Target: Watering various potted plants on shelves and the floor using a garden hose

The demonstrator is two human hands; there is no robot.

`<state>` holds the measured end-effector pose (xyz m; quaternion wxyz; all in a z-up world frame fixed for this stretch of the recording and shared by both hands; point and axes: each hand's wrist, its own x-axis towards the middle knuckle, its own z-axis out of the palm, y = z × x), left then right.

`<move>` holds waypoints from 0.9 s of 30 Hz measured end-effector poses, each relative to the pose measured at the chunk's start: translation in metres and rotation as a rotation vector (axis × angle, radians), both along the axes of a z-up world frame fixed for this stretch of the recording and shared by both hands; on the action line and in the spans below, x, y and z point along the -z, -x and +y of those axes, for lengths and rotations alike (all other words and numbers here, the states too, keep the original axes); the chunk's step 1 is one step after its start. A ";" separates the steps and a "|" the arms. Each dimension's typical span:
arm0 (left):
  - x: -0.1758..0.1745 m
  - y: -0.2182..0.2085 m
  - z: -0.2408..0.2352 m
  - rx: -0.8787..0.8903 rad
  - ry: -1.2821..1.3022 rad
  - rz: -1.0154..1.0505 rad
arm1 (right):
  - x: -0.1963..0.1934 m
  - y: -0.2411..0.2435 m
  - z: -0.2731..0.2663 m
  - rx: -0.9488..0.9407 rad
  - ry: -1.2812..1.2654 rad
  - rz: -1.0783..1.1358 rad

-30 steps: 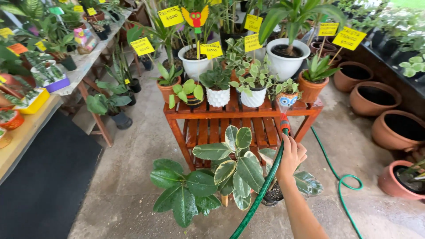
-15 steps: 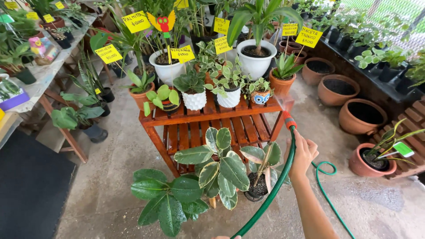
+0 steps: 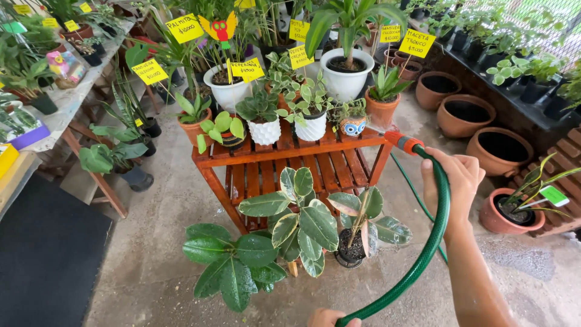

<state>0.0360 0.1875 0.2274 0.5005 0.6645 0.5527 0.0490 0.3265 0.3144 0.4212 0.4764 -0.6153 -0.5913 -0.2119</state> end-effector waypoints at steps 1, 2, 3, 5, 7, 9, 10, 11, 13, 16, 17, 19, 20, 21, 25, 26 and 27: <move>0.004 -0.001 0.002 -0.003 0.004 0.001 | -0.004 -0.001 -0.003 -0.003 0.004 0.001; 0.008 -0.002 0.006 0.049 0.002 -0.055 | -0.008 -0.003 -0.004 -0.017 0.006 0.011; 0.011 -0.005 0.010 0.100 -0.002 -0.110 | -0.013 -0.006 -0.005 -0.031 0.009 0.021; -0.012 -0.015 0.009 0.076 0.028 -0.076 | -0.016 -0.016 -0.005 -0.048 0.016 -0.010; -0.020 -0.026 0.012 0.051 0.058 -0.039 | -0.020 -0.026 -0.001 -0.066 0.023 -0.039; -0.011 -0.038 0.016 0.115 -0.006 -0.106 | -0.023 -0.036 0.004 -0.089 0.067 0.000; -0.006 -0.044 0.018 0.110 -0.006 -0.106 | -0.024 -0.042 0.007 -0.094 0.067 0.000; -0.001 -0.051 0.020 0.090 -0.002 -0.145 | -0.025 -0.048 0.011 -0.109 0.054 -0.032; 0.000 -0.065 0.029 0.064 -0.010 -0.187 | -0.031 -0.059 0.025 -0.130 0.029 -0.068; -0.009 -0.085 0.031 -0.026 -0.043 -0.204 | -0.041 -0.069 0.041 -0.201 0.017 -0.086; -0.014 -0.092 0.033 -0.069 -0.031 -0.182 | -0.050 -0.069 0.044 -0.216 -0.016 -0.090; -0.014 -0.104 0.038 -0.126 -0.020 -0.162 | -0.065 -0.072 0.050 -0.245 -0.049 -0.096; -0.008 -0.110 0.040 -0.114 -0.099 -0.198 | -0.070 -0.075 0.053 -0.253 -0.098 -0.107; -0.002 -0.115 0.042 -0.102 -0.178 -0.233 | -0.075 -0.077 0.056 -0.262 -0.147 -0.117; -0.046 -0.135 0.041 -0.074 -0.167 -0.221 | -0.080 -0.096 0.077 -0.310 -0.176 -0.157; -0.048 -0.140 0.042 -0.095 -0.188 -0.273 | -0.083 -0.099 0.081 -0.315 -0.179 -0.154; -0.050 -0.146 0.042 -0.116 -0.209 -0.325 | -0.085 -0.102 0.084 -0.321 -0.181 -0.152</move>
